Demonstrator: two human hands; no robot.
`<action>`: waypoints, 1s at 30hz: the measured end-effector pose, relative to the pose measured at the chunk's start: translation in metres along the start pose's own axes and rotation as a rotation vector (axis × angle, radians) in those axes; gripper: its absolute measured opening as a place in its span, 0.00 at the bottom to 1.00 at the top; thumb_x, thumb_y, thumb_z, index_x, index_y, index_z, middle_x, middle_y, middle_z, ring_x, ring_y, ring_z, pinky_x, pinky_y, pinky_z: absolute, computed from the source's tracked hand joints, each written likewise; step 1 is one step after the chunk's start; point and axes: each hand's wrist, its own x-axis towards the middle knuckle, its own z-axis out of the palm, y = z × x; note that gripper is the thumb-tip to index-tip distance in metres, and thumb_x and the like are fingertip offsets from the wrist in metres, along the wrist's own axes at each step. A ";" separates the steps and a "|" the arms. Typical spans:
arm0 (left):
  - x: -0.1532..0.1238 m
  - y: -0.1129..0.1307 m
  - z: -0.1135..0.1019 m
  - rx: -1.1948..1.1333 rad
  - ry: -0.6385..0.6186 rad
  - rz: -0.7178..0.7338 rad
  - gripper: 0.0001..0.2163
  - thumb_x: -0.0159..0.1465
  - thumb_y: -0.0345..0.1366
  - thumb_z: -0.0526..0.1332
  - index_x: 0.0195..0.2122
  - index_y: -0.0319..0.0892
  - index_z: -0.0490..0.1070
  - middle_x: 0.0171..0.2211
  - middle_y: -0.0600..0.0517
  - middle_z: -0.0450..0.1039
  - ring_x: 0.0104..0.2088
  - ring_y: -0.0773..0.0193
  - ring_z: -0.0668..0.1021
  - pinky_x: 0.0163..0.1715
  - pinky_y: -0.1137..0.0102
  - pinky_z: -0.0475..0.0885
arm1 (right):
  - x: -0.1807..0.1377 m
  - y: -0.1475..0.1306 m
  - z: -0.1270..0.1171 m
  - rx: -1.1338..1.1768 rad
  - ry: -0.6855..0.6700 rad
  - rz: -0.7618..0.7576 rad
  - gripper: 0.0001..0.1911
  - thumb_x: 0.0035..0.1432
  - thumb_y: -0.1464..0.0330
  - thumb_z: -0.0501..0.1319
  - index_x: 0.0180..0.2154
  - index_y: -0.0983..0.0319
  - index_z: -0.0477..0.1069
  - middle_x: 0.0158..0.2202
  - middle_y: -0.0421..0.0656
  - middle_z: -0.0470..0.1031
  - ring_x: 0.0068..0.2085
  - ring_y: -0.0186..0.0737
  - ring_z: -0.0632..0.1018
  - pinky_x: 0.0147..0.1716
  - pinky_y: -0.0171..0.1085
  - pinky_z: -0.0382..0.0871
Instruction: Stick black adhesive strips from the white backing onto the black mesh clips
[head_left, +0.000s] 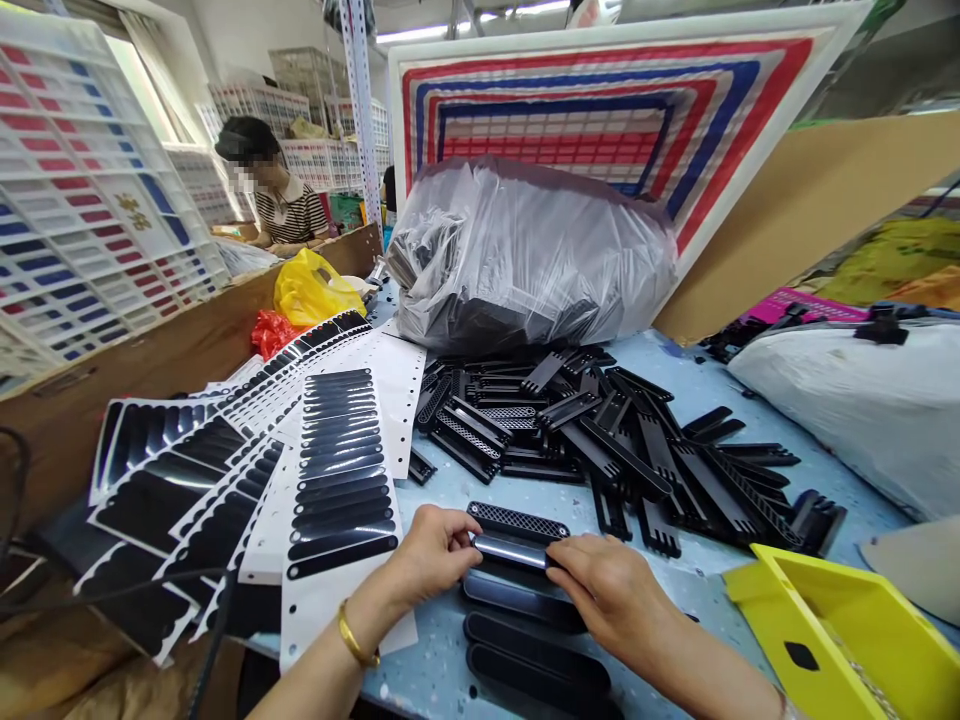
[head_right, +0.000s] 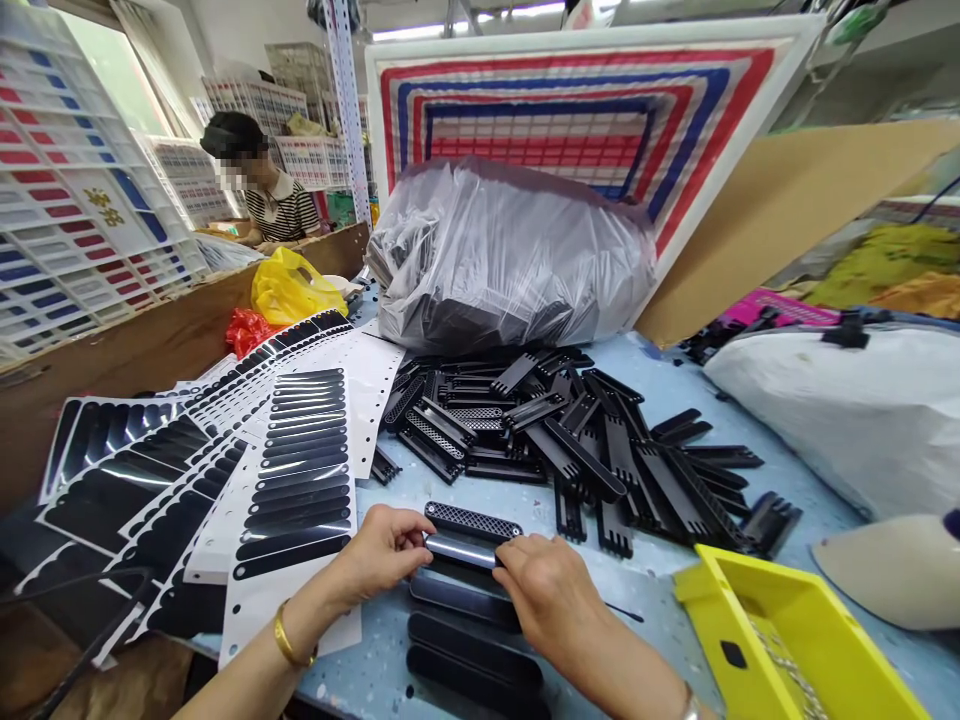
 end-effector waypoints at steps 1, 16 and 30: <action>0.000 0.000 0.000 0.002 0.003 0.001 0.12 0.48 0.30 0.61 0.34 0.38 0.80 0.17 0.58 0.66 0.20 0.67 0.70 0.21 0.74 0.63 | 0.000 -0.001 0.000 -0.006 -0.004 0.003 0.11 0.63 0.74 0.55 0.34 0.60 0.75 0.30 0.44 0.79 0.31 0.45 0.79 0.32 0.40 0.65; -0.003 0.004 -0.002 -0.026 0.004 -0.020 0.12 0.48 0.30 0.62 0.33 0.38 0.81 0.18 0.58 0.68 0.19 0.67 0.72 0.20 0.74 0.63 | 0.002 -0.008 0.001 -0.059 -0.001 0.015 0.13 0.64 0.75 0.52 0.32 0.60 0.73 0.31 0.45 0.78 0.32 0.44 0.77 0.35 0.41 0.60; 0.001 0.004 -0.002 -0.174 0.029 -0.067 0.07 0.52 0.36 0.64 0.27 0.39 0.78 0.15 0.57 0.70 0.15 0.69 0.73 0.15 0.77 0.64 | 0.003 -0.011 -0.002 -0.046 -0.062 0.047 0.12 0.64 0.75 0.54 0.31 0.60 0.73 0.30 0.44 0.77 0.32 0.45 0.77 0.35 0.42 0.60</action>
